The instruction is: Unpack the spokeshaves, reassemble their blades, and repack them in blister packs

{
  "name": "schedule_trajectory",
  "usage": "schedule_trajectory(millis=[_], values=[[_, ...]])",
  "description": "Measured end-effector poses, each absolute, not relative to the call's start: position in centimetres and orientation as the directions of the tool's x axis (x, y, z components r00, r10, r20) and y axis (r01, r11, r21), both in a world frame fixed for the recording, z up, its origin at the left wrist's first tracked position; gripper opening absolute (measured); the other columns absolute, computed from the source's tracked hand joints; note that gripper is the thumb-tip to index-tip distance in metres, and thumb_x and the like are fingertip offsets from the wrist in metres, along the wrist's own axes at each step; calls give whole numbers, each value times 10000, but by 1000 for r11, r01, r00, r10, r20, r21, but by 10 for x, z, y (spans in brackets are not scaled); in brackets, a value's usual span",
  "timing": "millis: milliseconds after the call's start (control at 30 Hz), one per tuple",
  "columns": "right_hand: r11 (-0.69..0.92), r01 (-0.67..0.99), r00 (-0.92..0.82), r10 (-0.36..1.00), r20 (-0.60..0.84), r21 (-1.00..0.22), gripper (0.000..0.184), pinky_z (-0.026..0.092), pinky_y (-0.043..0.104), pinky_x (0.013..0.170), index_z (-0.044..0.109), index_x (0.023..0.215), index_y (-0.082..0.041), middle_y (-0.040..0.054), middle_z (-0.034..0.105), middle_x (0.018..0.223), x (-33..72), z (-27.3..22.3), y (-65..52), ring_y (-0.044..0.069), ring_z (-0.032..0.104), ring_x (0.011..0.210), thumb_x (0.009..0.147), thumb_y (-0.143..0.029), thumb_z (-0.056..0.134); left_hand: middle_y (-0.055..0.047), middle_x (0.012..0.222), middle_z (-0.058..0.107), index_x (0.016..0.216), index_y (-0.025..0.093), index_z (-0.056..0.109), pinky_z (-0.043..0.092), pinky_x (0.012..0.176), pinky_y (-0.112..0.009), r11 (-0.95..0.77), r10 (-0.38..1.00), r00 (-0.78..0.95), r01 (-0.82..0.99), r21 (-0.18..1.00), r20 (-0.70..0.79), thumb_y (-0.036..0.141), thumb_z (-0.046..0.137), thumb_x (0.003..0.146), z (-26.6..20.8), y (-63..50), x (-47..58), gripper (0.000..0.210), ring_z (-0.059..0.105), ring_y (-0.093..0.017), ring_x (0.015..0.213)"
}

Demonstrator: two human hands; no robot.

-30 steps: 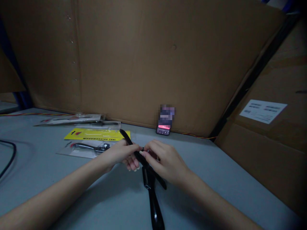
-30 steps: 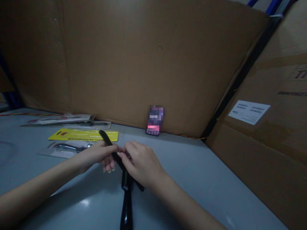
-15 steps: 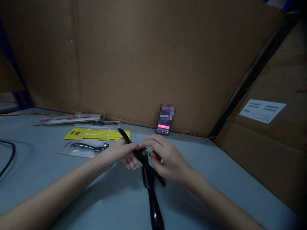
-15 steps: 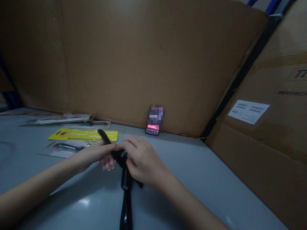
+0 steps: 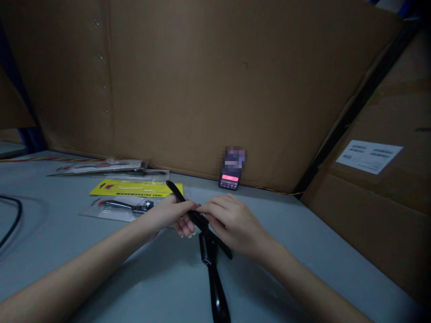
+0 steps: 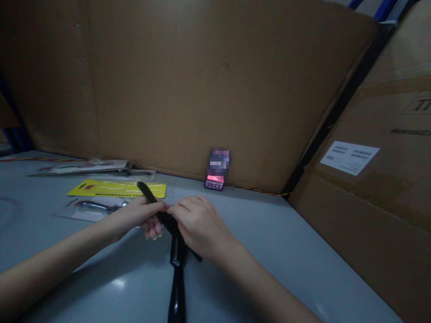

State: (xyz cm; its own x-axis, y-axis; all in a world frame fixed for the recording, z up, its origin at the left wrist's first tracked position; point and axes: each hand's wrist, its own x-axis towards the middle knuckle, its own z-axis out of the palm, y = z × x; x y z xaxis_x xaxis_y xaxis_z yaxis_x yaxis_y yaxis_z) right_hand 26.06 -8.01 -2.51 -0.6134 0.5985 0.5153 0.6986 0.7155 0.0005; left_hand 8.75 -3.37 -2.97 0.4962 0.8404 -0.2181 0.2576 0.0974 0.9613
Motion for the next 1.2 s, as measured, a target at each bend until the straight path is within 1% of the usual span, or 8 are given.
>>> schedule_trajectory(millis=[167, 367, 533, 667, 900, 967, 1067, 1200], values=[[769, 633, -689, 509, 516, 87, 295, 411, 353, 792, 585, 972, -188, 59, 637, 987, 260, -24, -80, 191, 543, 938, 827, -17, 393, -53, 468, 613, 628, 118, 580, 391, 410, -224, 99, 842, 497, 237, 966, -209, 375, 497, 766, -30, -33, 87, 303, 543, -113, 381], [725, 653, -508, 634, 584, -220, 259, 445, 309, 775, 539, 1052, -176, 67, 577, 1011, 262, -28, -77, 173, 540, 925, 804, -107, 508, -47, 474, 604, 640, 116, 586, 435, 470, -258, 120, 846, 481, 252, 960, -231, 367, 484, 774, -31, -32, 87, 302, 544, -118, 400], [707, 653, -520, 678, 519, -270, 150, 430, 246, 656, 580, 957, -177, 27, 576, 878, 265, -33, -72, 127, 546, 771, 847, -123, 494, -35, 461, 601, 735, 103, 594, 413, 461, -241, 130, 863, 444, 270, 954, -243, 328, 459, 788, -28, -35, 88, 268, 542, -111, 391], [698, 693, -534, 666, 521, -183, 146, 428, 257, 667, 576, 938, -167, 34, 584, 848, 263, -33, -73, 136, 541, 773, 861, -108, 467, -35, 451, 598, 712, 101, 594, 386, 427, -224, 136, 861, 444, 267, 954, -247, 322, 462, 785, -26, -36, 89, 268, 539, -107, 378], [681, 718, -657, 598, 460, 141, 180, 430, 338, 749, 574, 930, -137, 89, 596, 883, 256, -29, -79, 198, 526, 842, 889, -115, 400, -42, 459, 606, 650, 115, 567, 390, 420, -231, 147, 864, 439, 248, 958, -246, 331, 493, 763, -27, -35, 89, 256, 538, -114, 376], [699, 711, -630, 583, 513, 80, 196, 431, 337, 765, 554, 983, -145, 88, 598, 915, 262, -26, -76, 192, 534, 867, 882, -99, 392, -50, 459, 606, 629, 114, 566, 396, 426, -240, 156, 870, 424, 248, 956, -252, 331, 500, 761, -27, -35, 89, 262, 537, -117, 376], [662, 736, -473, 652, 592, -142, 237, 437, 307, 741, 517, 1024, -174, 67, 599, 943, 281, -24, -64, 164, 556, 857, 834, -64, 430, -58, 459, 603, 621, 107, 583, 400, 434, -246, 169, 875, 407, 253, 953, -263, 338, 515, 760, -26, -34, 89, 278, 536, -118, 377], [472, 788, -309, 858, 410, -395, 252, 431, 262, 606, 527, 965, -192, 6, 599, 778, 310, -33, -42, 138, 573, 678, 742, -75, 537, -49, 452, 600, 639, 103, 608, 383, 414, -221, 176, 875, 408, 231, 957, -260, 331, 522, 768, -26, -33, 88, 276, 527, -101, 364]])
